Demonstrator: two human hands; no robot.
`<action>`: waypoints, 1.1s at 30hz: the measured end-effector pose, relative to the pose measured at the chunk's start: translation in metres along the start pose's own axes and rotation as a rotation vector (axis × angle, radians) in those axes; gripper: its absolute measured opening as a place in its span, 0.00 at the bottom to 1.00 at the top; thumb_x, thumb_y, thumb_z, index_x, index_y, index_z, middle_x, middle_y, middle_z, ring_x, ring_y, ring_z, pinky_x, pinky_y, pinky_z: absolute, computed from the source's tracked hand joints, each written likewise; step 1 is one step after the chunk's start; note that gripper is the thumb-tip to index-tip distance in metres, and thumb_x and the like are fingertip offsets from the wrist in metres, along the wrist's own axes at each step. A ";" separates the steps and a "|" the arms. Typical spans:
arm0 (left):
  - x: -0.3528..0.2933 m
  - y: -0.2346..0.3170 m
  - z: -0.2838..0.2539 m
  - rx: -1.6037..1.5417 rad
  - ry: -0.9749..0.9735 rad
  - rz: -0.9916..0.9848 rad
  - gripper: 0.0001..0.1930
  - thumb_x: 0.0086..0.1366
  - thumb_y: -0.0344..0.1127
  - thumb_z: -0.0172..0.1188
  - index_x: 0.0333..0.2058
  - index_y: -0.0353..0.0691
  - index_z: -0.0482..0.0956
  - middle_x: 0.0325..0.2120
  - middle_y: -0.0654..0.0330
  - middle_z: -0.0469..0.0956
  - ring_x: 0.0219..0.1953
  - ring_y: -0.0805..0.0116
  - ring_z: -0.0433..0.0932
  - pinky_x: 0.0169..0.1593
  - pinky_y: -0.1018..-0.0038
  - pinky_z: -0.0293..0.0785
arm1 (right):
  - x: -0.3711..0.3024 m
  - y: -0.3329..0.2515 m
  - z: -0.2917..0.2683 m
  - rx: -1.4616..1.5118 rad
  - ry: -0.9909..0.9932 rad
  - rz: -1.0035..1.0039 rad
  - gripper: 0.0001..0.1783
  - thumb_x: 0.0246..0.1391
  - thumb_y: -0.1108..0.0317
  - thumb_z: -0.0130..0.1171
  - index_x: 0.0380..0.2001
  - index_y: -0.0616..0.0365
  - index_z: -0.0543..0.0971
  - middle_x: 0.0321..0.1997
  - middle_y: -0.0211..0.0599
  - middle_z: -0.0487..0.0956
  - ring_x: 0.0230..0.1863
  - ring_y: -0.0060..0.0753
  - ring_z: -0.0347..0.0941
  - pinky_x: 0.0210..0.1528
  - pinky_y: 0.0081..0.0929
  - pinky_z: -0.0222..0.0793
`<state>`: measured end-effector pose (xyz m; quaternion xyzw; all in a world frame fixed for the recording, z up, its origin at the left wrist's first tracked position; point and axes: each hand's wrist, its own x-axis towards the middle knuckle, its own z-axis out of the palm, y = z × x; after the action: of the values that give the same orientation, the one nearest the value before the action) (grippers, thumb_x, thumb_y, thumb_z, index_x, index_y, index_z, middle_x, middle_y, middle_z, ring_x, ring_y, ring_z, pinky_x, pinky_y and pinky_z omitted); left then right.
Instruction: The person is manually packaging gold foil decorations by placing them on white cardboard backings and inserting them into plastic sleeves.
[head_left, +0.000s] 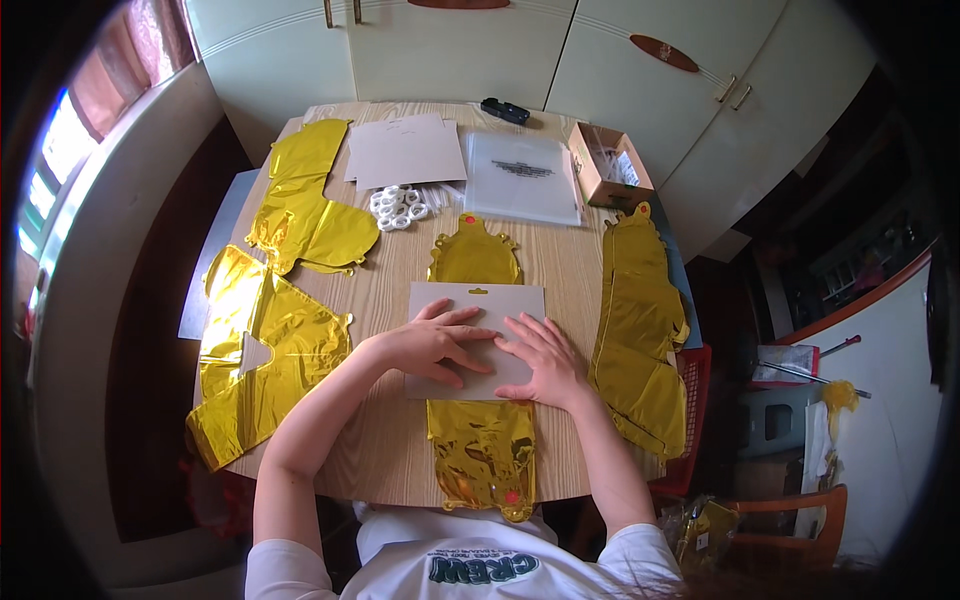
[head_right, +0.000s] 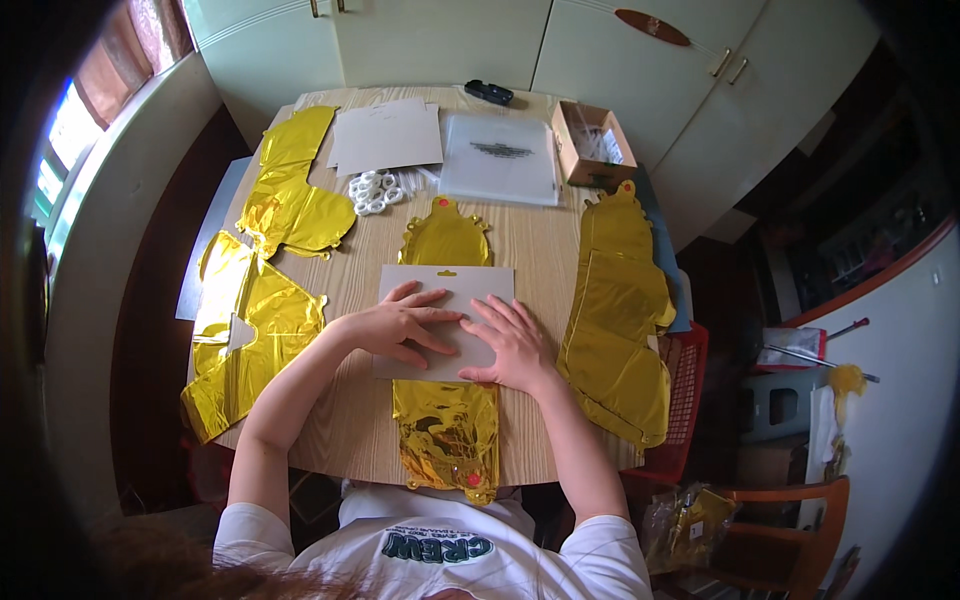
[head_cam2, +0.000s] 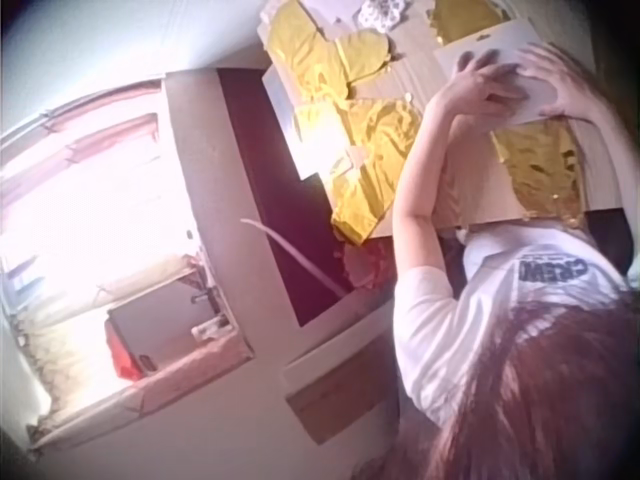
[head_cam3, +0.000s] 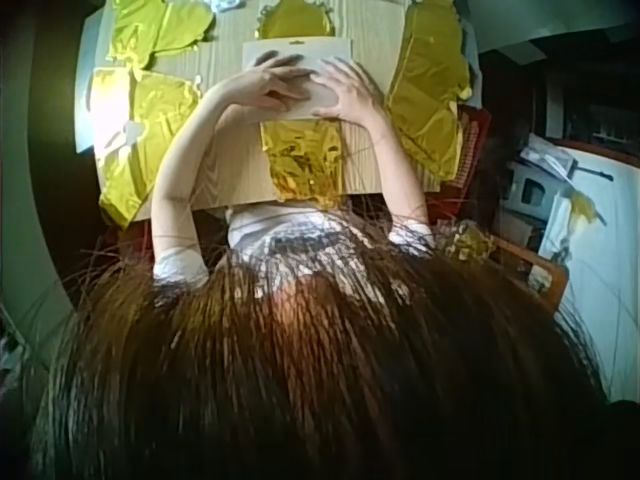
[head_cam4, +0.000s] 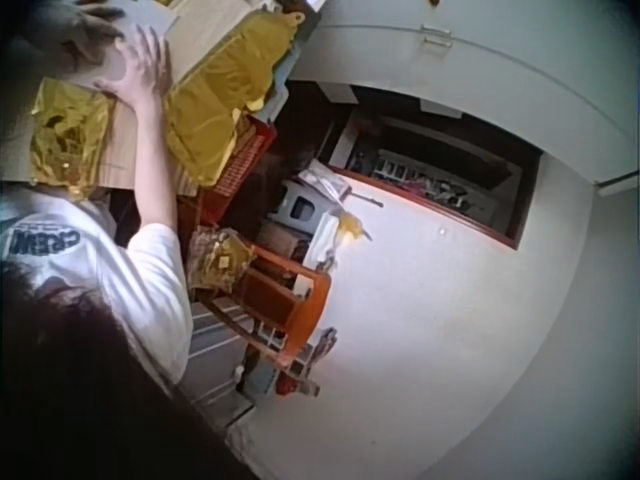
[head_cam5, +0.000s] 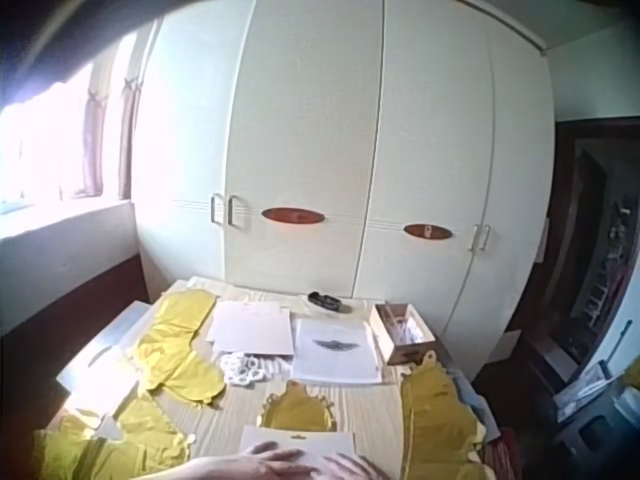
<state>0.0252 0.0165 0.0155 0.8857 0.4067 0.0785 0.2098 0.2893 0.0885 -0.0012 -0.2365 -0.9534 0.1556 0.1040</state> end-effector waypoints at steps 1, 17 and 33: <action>0.000 0.000 0.000 0.003 -0.001 0.000 0.22 0.57 0.51 0.64 0.52 0.73 0.79 0.68 0.65 0.57 0.73 0.53 0.44 0.69 0.43 0.33 | 0.000 0.000 0.000 0.001 0.002 -0.001 0.42 0.41 0.36 0.66 0.58 0.44 0.74 0.71 0.34 0.62 0.74 0.39 0.50 0.74 0.44 0.40; 0.000 0.000 0.000 0.019 -0.016 -0.018 0.21 0.57 0.51 0.65 0.52 0.72 0.79 0.69 0.67 0.57 0.73 0.55 0.44 0.69 0.42 0.33 | 0.000 -0.001 0.001 -0.022 -0.002 -0.010 0.44 0.42 0.34 0.65 0.59 0.45 0.72 0.72 0.38 0.59 0.74 0.43 0.47 0.74 0.47 0.39; 0.000 -0.003 0.003 -0.012 -0.009 0.007 0.23 0.56 0.52 0.65 0.53 0.73 0.78 0.69 0.67 0.56 0.73 0.54 0.42 0.68 0.41 0.31 | -0.146 -0.087 -0.013 -0.211 0.094 -0.408 0.26 0.48 0.52 0.64 0.53 0.41 0.77 0.59 0.25 0.74 0.62 0.27 0.65 0.66 0.42 0.57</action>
<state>0.0239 0.0173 0.0111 0.8862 0.4022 0.0777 0.2165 0.3832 -0.0515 0.0227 -0.0553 -0.9866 0.0197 0.1524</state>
